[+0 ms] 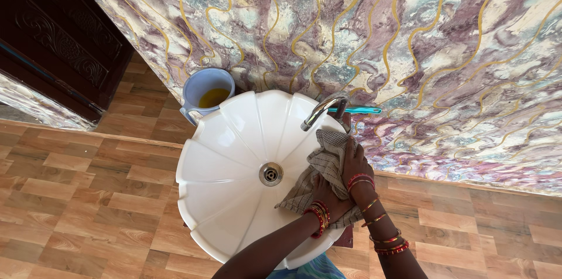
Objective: The person scrubs the interior of a white pedestal sink using a grey cloth. They repeatedly wipe the basin, the drain, and the faucet area, occasionally dipping the cloth into a blue bucket of yellow liquid placed on the floor.
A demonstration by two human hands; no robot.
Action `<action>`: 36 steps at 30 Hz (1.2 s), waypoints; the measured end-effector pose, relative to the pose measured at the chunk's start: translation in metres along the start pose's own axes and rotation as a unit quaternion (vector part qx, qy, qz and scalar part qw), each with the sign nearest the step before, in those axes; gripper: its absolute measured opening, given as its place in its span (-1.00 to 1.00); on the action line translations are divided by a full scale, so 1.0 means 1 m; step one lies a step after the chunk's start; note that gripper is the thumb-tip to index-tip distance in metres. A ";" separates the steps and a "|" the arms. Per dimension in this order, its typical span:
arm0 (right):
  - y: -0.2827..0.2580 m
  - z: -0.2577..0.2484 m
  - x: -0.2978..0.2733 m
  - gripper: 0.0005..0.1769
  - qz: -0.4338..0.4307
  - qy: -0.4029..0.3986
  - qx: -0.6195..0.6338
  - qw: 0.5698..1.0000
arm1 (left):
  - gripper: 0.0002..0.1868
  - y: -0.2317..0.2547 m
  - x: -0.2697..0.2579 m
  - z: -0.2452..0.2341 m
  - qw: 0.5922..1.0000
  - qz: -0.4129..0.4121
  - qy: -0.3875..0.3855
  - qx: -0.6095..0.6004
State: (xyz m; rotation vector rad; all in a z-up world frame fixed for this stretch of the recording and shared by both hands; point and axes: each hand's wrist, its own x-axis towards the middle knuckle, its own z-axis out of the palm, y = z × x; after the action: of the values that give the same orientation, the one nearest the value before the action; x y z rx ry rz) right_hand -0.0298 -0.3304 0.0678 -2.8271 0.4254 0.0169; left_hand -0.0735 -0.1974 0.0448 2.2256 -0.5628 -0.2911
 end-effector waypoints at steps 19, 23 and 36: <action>0.001 0.038 0.077 -0.20 -0.123 0.039 -0.177 0.976 | -0.09 -0.093 0.056 0.004 0.985 0.105 -0.029 0.131; -0.018 0.025 0.087 -0.19 -0.150 0.061 -0.211 0.964 | -0.12 -0.112 0.069 0.006 0.973 0.107 -0.040 0.200; -0.041 0.056 0.108 -0.28 -0.091 0.066 -0.344 0.932 | -0.04 -0.112 0.086 -0.020 0.939 0.058 -0.138 0.309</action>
State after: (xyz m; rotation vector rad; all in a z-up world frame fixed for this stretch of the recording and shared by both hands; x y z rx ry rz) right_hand 0.0874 -0.3080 0.0193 -3.5678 0.2044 -0.0764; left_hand 0.0426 -0.1608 -0.0295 2.7560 -1.0500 -0.4098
